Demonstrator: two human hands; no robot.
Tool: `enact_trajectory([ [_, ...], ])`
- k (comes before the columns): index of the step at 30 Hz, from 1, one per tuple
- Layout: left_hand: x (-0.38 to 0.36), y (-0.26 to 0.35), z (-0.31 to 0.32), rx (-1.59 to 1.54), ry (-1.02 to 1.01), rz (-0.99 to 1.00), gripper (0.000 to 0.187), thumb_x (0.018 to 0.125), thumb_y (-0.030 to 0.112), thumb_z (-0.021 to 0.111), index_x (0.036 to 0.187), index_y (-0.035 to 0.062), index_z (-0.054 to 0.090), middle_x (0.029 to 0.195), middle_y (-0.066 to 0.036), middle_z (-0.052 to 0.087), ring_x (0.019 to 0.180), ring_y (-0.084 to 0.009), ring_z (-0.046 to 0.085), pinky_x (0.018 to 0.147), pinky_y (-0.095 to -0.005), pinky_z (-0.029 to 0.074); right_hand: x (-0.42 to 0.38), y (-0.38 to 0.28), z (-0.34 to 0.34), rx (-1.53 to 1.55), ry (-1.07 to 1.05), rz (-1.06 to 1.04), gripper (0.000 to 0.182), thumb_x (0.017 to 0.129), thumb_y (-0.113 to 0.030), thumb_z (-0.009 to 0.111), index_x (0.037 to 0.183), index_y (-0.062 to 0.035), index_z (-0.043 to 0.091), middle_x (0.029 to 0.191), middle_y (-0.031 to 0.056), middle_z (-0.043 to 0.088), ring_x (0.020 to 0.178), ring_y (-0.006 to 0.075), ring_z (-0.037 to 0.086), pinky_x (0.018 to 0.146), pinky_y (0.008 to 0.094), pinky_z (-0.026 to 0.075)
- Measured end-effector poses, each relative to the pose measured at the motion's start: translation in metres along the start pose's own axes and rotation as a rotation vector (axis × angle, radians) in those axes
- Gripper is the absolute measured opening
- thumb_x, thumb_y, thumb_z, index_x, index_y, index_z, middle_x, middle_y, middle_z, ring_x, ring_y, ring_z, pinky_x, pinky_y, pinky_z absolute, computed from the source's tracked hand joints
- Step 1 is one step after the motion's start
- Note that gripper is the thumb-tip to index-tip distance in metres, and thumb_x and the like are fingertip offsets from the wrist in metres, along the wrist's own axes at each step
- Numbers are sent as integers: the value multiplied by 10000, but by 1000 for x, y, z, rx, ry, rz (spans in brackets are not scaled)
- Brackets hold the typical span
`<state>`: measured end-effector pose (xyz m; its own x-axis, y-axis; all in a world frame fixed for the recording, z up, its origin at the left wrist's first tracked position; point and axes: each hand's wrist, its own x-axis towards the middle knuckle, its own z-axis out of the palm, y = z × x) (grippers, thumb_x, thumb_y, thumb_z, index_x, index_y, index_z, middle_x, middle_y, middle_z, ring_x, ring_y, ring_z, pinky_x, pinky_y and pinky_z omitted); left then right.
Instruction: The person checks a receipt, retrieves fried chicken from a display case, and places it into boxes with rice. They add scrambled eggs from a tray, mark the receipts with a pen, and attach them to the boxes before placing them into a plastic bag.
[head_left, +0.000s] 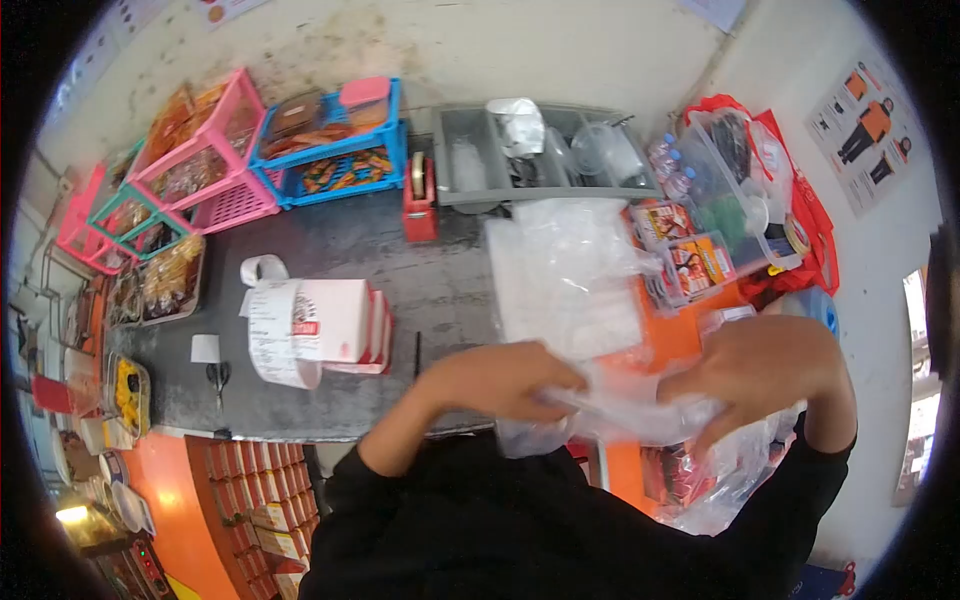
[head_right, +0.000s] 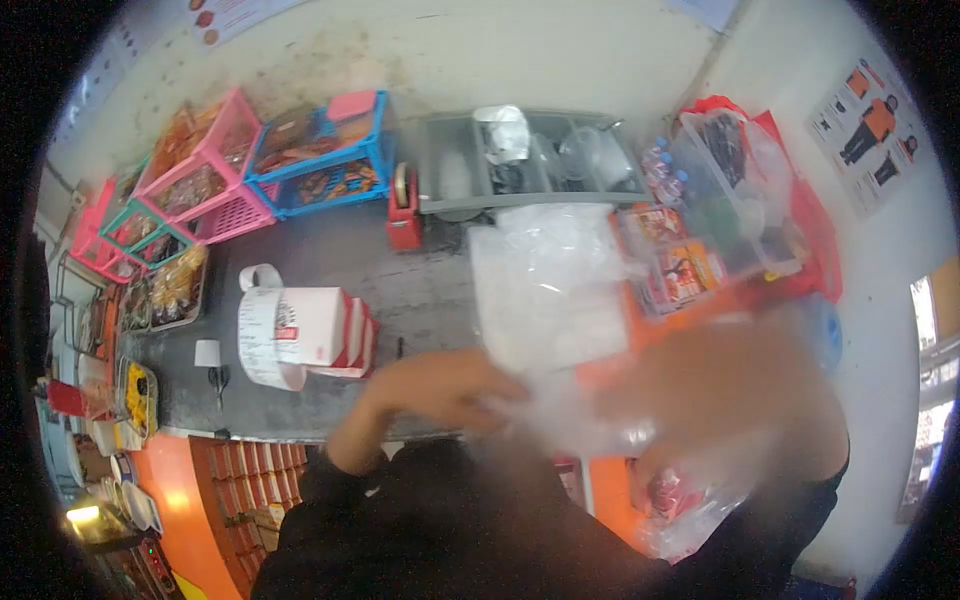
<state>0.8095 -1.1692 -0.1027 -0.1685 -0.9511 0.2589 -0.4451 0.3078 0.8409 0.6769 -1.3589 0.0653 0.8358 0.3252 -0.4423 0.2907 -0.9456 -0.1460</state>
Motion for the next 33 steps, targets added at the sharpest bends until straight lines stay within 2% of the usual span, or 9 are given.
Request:
enact_trajectory([
  [3,-52,8,-43,-402,-709,-66,426,781,269,642,1106,21,523,1009,-177,568,913,-278,566,803,-389,444,69,53,40,664,-376,-667,448,797,-333,653,1135,-66,529,741,168,606,580,264,597,517,348,444],
  [11,-152,14,33,-2043,375,521,772,676,434,706,1305,215,316,1319,-120,285,1180,-344,335,947,-512,325,151,106,201,1550,367,214,466,784,-252,674,1156,-33,498,769,100,600,634,200,581,561,311,460],
  [15,-217,39,23,-1811,333,343,964,623,517,738,1404,311,212,1474,-92,144,1313,-376,219,1019,-574,265,93,84,240,1496,397,325,480,777,-212,684,1166,-16,482,783,66,596,661,168,573,583,292,467],
  [19,-271,67,6,-349,273,-388,565,786,301,679,1289,160,463,1227,-216,496,1116,-303,511,936,-449,419,58,64,256,1333,400,296,496,771,-171,694,1176,1,466,797,31,593,688,136,565,606,274,475],
  [21,-285,74,7,-1039,481,-619,260,848,118,605,1080,1,601,902,-197,643,820,-212,642,770,-296,501,71,43,256,1188,259,278,505,767,-151,699,1181,9,458,804,14,591,702,120,561,617,264,479],
  [23,-300,58,15,-940,569,-692,265,839,137,618,1054,-18,600,882,-175,648,790,-197,643,743,-277,502,99,-1,238,1393,-14,555,484,750,-152,714,1151,10,497,863,10,602,781,98,550,667,248,464],
  [26,-326,21,23,-718,763,-832,296,822,174,644,1003,-56,600,842,-130,658,730,-167,645,690,-239,504,139,-20,276,1167,368,739,443,728,-152,732,1095,11,544,873,-3,599,786,79,543,684,239,458],
  [28,-333,6,33,-888,689,-711,300,826,199,641,988,-51,604,819,-105,659,719,-147,641,694,-234,503,143,-45,250,1305,267,331,383,723,-151,732,1038,7,580,865,-9,597,770,74,544,695,226,454],
  [33,-335,-2,51,-834,844,-719,305,829,209,639,984,-52,607,814,-96,656,713,-130,634,659,-222,495,133,-36,256,1402,194,396,457,678,-161,760,1057,11,572,910,26,611,832,97,550,740,239,452],
])
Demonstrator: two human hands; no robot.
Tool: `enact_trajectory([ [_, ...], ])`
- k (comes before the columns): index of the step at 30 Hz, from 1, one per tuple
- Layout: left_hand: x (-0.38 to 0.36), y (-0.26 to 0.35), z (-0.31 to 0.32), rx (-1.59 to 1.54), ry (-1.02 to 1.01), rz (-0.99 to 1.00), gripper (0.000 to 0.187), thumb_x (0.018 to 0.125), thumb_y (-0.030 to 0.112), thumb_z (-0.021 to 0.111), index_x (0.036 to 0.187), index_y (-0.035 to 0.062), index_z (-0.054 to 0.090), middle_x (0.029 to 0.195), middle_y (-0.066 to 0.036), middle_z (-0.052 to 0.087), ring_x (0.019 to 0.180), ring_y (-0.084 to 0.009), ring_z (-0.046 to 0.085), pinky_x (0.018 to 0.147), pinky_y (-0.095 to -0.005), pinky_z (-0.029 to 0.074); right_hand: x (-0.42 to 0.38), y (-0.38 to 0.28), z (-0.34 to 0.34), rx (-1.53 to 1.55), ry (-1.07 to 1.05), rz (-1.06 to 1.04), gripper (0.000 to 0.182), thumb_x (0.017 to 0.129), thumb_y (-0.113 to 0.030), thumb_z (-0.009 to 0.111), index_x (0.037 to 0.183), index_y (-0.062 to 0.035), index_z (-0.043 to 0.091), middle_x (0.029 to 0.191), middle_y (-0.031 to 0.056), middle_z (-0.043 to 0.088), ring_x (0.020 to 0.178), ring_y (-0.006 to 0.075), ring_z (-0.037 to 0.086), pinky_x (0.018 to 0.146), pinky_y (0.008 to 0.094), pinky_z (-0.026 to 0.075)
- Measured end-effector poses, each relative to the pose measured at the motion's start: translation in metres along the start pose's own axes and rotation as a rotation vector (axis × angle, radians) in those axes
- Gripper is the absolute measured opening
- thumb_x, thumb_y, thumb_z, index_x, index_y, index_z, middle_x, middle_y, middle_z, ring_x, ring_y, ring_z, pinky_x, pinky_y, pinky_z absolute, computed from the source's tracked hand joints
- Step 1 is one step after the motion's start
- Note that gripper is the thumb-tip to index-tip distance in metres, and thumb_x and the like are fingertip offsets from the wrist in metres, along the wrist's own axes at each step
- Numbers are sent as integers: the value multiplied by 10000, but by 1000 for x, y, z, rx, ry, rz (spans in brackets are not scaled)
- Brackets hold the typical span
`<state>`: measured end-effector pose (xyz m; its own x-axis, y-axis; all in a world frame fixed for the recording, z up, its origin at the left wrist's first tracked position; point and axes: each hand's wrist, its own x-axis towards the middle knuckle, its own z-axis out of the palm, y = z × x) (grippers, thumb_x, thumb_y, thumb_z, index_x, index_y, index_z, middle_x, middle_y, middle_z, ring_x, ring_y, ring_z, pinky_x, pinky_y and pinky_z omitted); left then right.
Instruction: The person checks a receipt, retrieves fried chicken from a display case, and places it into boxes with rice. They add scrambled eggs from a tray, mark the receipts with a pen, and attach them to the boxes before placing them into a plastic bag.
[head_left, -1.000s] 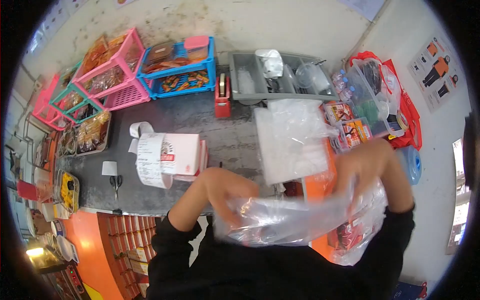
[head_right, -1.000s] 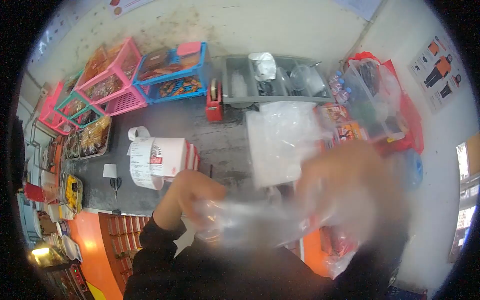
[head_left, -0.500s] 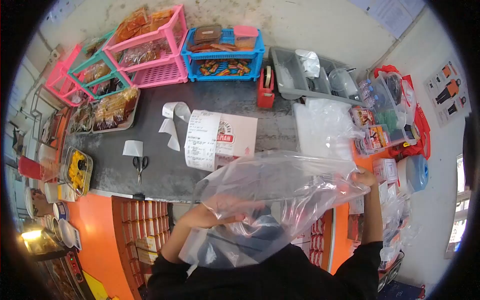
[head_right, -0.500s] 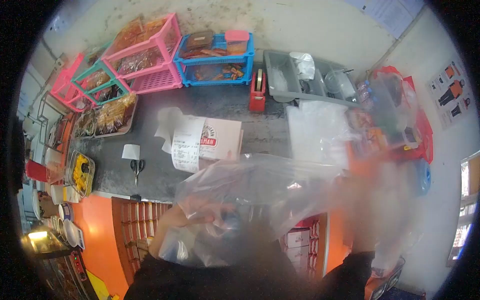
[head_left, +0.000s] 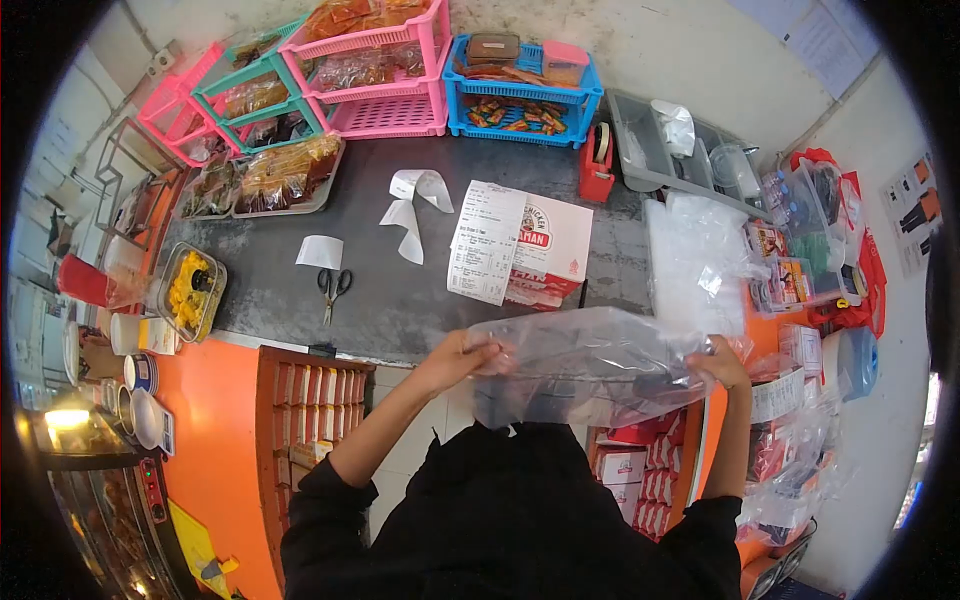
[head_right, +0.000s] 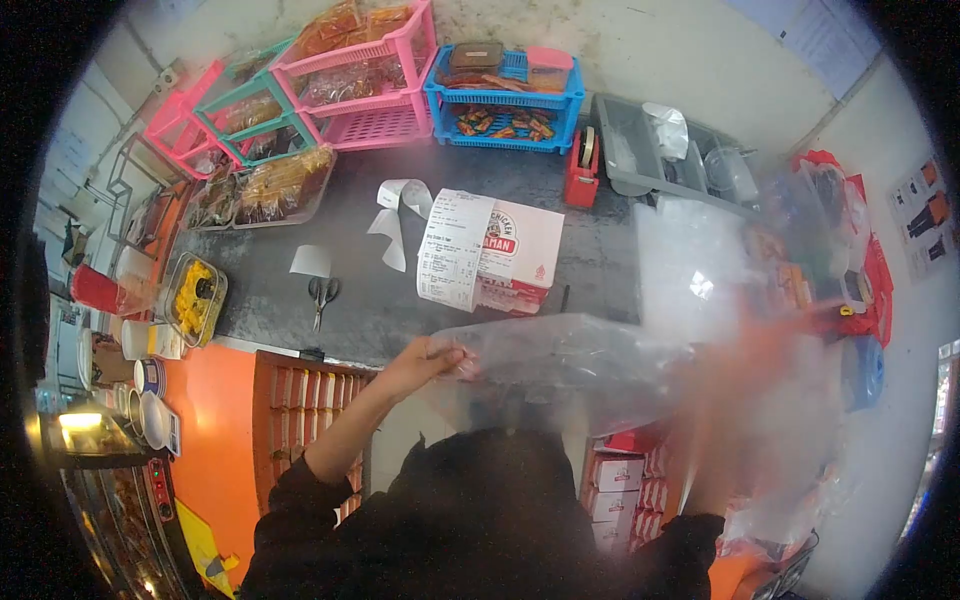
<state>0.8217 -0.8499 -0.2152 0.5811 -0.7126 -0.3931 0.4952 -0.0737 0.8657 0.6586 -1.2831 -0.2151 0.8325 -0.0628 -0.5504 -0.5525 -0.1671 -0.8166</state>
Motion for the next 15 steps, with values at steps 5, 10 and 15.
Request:
enact_trajectory([
  [5,-10,-11,29,-37,168,-125,212,790,201,685,844,2,634,819,-68,633,718,-103,592,640,-220,482,-7,-25,92,-868,855,-347,294,794,-129,612,1021,29,511,876,110,590,782,212,578,700,313,456],
  [10,11,-71,83,-52,-101,142,240,761,223,711,814,6,623,819,-77,622,777,-140,575,704,-261,466,-8,28,222,-198,319,-289,196,915,-206,489,991,-32,538,815,75,606,788,199,597,700,348,486],
  [15,-3,2,120,510,-14,-231,350,700,172,754,960,4,590,822,-106,620,809,-163,571,726,-313,462,-51,10,192,1131,94,-297,312,932,-292,450,1076,-24,521,1044,97,578,968,196,552,820,376,463],
])
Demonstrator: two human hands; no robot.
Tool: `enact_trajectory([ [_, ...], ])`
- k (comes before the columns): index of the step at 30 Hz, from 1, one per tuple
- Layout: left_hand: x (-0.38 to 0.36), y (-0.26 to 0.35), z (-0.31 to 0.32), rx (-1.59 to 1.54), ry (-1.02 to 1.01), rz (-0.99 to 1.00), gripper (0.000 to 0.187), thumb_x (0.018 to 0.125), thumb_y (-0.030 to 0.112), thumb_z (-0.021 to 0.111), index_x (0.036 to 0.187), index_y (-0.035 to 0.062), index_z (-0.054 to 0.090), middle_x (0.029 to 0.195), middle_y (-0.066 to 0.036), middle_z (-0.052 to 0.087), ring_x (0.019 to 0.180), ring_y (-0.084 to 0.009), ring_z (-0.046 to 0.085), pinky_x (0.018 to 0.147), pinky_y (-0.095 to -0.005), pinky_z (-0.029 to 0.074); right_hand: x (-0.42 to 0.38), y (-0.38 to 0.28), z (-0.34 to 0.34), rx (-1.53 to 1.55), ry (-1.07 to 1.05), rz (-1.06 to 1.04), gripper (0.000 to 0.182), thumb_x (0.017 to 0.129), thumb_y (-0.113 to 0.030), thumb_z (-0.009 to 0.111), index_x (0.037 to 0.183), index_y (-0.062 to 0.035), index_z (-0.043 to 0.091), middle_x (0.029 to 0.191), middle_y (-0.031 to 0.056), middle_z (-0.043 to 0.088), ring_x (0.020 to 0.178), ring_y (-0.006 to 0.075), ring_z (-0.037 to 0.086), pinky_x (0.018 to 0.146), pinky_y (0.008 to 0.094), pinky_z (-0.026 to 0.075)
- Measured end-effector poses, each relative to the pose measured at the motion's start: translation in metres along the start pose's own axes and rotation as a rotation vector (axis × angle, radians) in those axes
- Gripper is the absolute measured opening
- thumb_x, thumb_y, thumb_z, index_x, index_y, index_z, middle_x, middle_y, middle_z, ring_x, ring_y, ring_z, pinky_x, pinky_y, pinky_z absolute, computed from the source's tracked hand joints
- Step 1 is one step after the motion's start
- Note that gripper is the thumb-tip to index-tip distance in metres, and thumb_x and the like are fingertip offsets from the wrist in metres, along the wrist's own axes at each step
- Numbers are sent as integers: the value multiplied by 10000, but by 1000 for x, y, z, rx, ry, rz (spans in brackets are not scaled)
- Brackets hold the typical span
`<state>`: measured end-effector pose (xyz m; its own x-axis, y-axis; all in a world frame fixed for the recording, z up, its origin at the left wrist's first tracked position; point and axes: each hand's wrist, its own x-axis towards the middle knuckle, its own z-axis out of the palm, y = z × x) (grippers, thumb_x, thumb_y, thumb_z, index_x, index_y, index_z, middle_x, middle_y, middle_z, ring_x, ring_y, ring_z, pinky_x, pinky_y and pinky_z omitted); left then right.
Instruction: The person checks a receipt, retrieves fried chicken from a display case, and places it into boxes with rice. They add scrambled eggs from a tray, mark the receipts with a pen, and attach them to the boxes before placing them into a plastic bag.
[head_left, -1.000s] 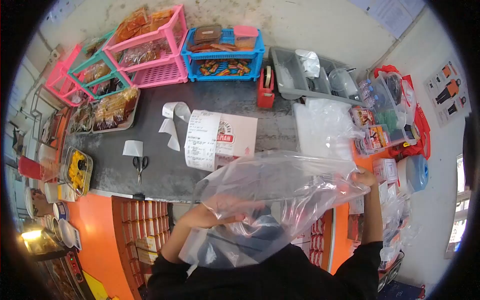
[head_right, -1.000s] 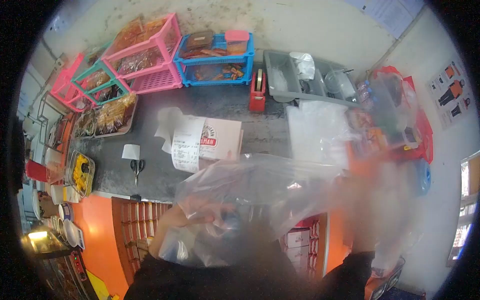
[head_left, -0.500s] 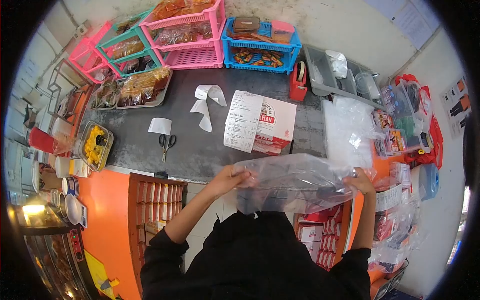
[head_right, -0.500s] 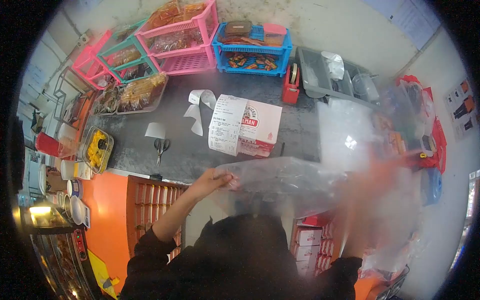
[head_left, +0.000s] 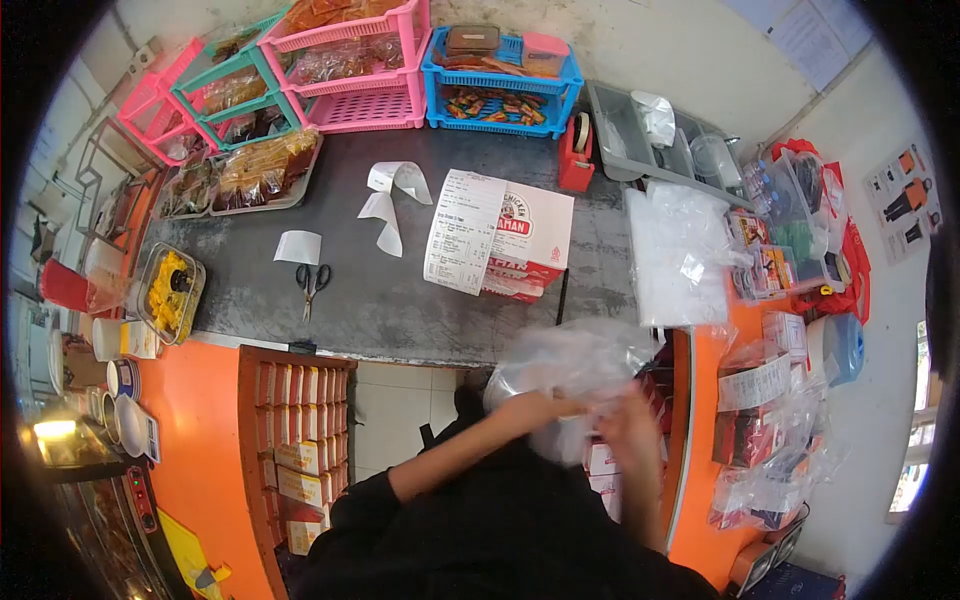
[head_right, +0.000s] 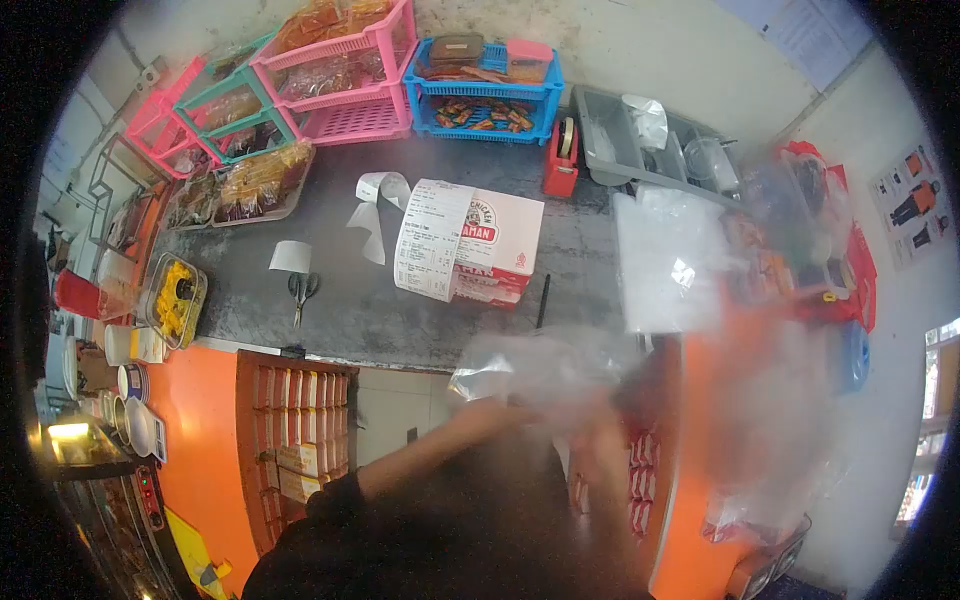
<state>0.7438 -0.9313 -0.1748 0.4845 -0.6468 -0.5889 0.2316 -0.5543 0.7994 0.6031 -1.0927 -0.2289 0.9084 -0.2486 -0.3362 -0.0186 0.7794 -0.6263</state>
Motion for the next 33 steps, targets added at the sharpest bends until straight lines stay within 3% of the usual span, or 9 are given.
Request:
enact_trajectory([
  [3,-34,-20,-57,-621,122,212,186,718,100,728,811,46,576,773,-96,605,663,-121,571,590,-254,451,-53,-116,1,-137,291,-340,388,912,-332,456,1154,-33,498,1091,107,570,998,238,548,834,367,480],
  [5,-72,-25,-66,-998,244,371,135,750,22,665,715,60,540,754,-89,604,632,-114,585,556,-227,446,-94,-175,-17,-1465,447,-735,517,813,-349,595,1189,-18,466,1163,114,533,1066,242,520,877,339,461],
  [6,-97,-9,-67,-1138,282,438,155,764,-22,625,689,61,519,750,-91,607,643,-121,598,561,-227,453,-86,-172,-16,-1312,471,-784,556,785,-351,630,1194,-15,461,1169,112,527,1072,242,515,881,335,458],
  [9,-73,-38,-93,-114,739,337,155,789,-77,529,869,55,538,767,-103,600,670,-159,603,595,-278,471,-60,-140,9,-772,364,-698,722,639,-346,763,1193,-11,445,1145,83,515,1058,223,501,903,329,425],
  [17,-40,-124,-85,-1438,102,418,274,806,87,499,1066,7,529,1003,-88,587,867,-202,583,737,-357,480,60,-55,-14,-1586,614,-540,417,692,-130,675,1043,4,494,942,95,580,832,234,550,748,302,435],
  [21,-80,-123,-85,-1129,148,469,300,763,118,567,1025,17,464,885,-58,534,776,-155,531,713,-304,452,113,-36,-104,-1162,561,-893,113,760,-56,575,841,22,587,748,121,593,740,253,573,697,311,447],
  [25,-70,-122,-78,365,773,395,483,717,132,678,1112,19,425,925,-120,531,854,-265,555,789,-331,446,98,-29,17,-1530,654,-750,258,755,-234,658,737,20,618,698,136,613,661,244,578,674,328,455],
  [30,12,-126,-30,212,788,517,368,810,168,605,1107,-14,488,1010,-162,559,887,-320,561,810,-353,442,111,-20,84,-1613,384,-298,449,763,-362,665,978,22,579,952,220,596,898,358,557,839,429,408],
  [33,21,-126,-38,-260,831,553,285,878,195,506,1097,12,508,897,-78,589,768,-219,567,664,-330,460,83,-15,119,-1686,555,-1523,397,741,-270,671,1010,-11,537,976,198,534,847,364,513,755,478,383],
])
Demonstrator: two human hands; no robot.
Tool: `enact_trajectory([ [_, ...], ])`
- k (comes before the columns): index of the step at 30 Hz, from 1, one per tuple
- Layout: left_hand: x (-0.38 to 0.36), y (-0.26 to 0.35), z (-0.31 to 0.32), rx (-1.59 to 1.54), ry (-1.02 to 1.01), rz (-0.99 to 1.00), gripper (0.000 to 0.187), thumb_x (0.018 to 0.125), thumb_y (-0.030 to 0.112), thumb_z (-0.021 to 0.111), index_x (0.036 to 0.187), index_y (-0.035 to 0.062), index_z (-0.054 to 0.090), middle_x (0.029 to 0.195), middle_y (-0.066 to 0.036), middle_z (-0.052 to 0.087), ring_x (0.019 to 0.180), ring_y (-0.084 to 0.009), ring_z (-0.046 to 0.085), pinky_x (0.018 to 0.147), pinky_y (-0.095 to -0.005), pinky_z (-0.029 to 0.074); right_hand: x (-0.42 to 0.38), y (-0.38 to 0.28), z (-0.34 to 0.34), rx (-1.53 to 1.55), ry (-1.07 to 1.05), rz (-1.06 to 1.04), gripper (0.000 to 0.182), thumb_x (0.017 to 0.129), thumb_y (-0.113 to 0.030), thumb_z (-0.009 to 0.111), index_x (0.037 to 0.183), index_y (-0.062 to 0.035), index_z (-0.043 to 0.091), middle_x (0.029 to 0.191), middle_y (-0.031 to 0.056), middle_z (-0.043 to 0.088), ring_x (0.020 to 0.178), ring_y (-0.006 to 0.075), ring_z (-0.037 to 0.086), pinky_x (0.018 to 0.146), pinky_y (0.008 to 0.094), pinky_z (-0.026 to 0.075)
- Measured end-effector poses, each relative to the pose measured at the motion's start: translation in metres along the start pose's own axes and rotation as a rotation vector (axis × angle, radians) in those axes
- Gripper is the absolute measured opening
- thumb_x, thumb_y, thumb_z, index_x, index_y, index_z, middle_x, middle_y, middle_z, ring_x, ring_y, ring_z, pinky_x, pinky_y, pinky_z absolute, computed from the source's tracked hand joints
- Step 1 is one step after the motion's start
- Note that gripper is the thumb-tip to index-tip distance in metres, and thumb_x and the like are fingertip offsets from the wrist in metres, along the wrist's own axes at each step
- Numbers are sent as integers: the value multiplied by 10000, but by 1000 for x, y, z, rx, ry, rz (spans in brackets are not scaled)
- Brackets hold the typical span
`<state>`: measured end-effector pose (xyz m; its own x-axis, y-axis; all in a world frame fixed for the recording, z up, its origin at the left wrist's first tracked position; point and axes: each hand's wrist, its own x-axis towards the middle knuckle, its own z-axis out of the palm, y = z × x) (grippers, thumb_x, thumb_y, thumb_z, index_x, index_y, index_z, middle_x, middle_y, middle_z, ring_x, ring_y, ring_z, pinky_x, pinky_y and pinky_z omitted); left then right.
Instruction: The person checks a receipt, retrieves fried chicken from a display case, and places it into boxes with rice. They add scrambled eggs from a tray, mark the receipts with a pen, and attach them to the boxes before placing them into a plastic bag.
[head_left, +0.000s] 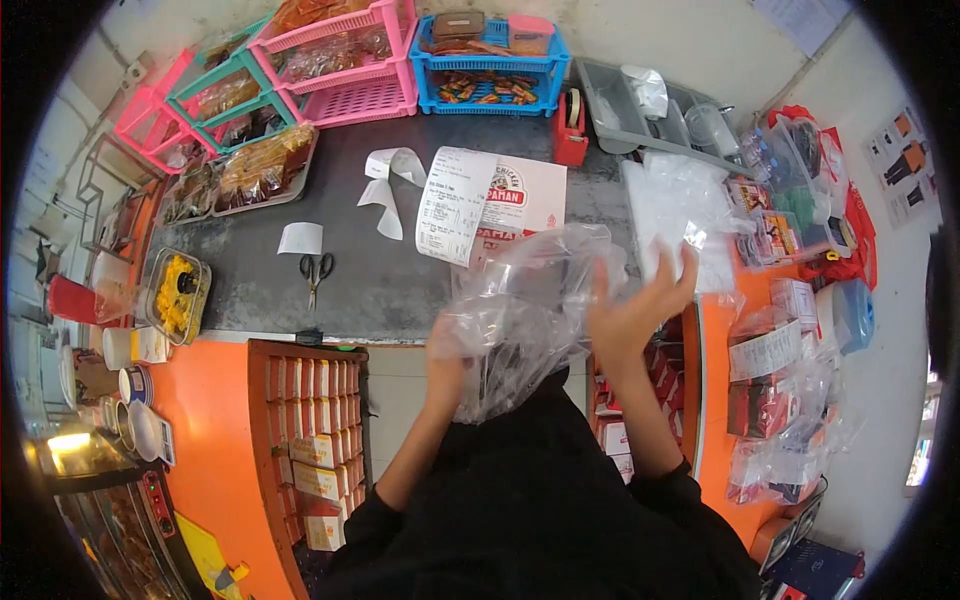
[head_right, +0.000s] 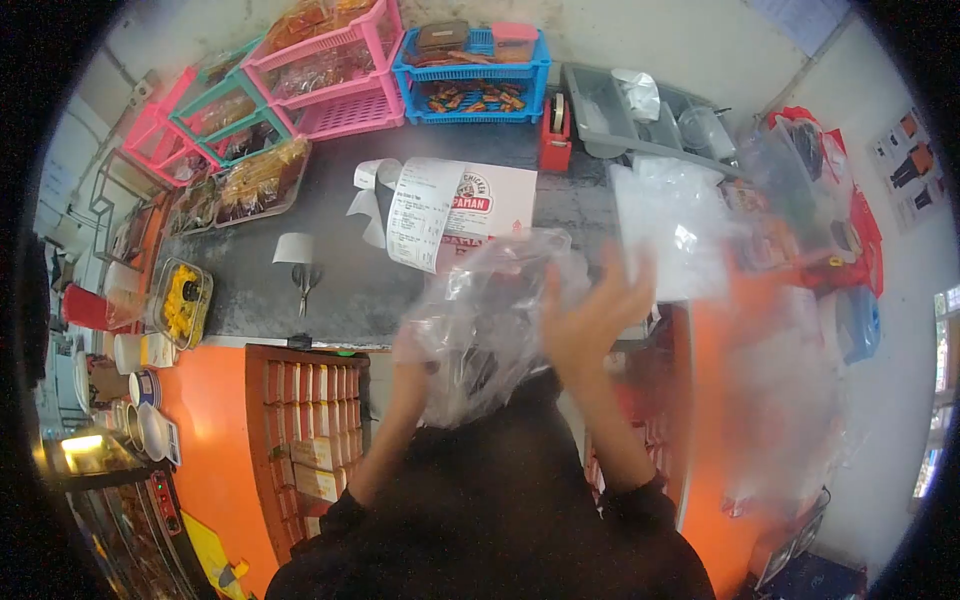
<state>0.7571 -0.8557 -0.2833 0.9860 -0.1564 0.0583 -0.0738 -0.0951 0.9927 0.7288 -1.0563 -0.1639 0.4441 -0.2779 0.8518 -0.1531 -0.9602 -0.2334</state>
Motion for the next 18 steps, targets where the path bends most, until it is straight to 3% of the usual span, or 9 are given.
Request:
enact_trajectory([
  [2,-3,28,-22,-893,-99,-521,278,881,268,489,1055,54,529,775,-5,561,610,-111,499,518,-245,387,-47,-18,3,586,-204,-368,304,678,-201,679,874,-38,512,921,133,512,827,308,524,701,450,413],
  [3,1,75,-15,-770,129,-684,235,877,298,461,987,104,536,656,34,498,513,-53,410,445,-187,289,-70,-27,5,868,-390,-505,268,647,-166,683,805,-52,499,893,101,501,817,280,530,673,436,428],
  [5,2,55,-56,-1272,-208,-565,157,867,251,452,904,115,520,615,33,468,466,-71,406,393,-205,306,-115,-45,36,805,-670,-575,303,692,-141,648,964,-61,540,928,127,552,859,316,551,795,379,460],
  [6,0,67,-74,-1283,-65,-659,95,846,204,447,815,128,495,569,36,411,446,-74,382,348,-221,301,-130,-41,54,712,-817,-528,310,691,-143,648,971,-62,541,930,129,554,860,314,552,794,379,461],
  [7,1,59,-93,-1521,-4,-495,109,843,196,451,759,129,472,564,35,399,432,-70,373,330,-222,318,-137,-27,68,650,-966,-424,318,690,-146,649,977,-63,541,932,132,557,862,312,554,793,378,461],
  [10,-5,59,-130,-1230,168,-194,149,836,233,475,810,92,516,607,6,470,544,-111,479,456,-239,424,-126,9,96,737,-1295,-52,339,688,-153,650,998,-66,543,937,138,564,867,307,559,789,376,462],
  [14,-49,36,-79,795,-414,4,217,788,136,554,993,66,559,694,-63,544,798,-237,561,673,-352,466,-117,18,130,763,-1396,82,368,685,-163,653,1025,-70,545,943,148,574,873,299,565,783,374,464],
  [16,-28,92,-21,652,-342,854,218,775,90,519,973,65,607,798,-119,614,818,-307,601,689,-409,485,-124,14,145,757,-1380,128,383,683,-168,654,1038,-73,546,947,152,579,876,296,568,780,372,464],
  [18,10,42,19,797,-452,236,222,736,89,574,956,60,581,825,-97,634,763,-374,588,699,-414,479,-127,12,160,750,-1351,172,398,682,-172,655,1052,-75,547,950,157,584,880,292,572,778,371,465],
])
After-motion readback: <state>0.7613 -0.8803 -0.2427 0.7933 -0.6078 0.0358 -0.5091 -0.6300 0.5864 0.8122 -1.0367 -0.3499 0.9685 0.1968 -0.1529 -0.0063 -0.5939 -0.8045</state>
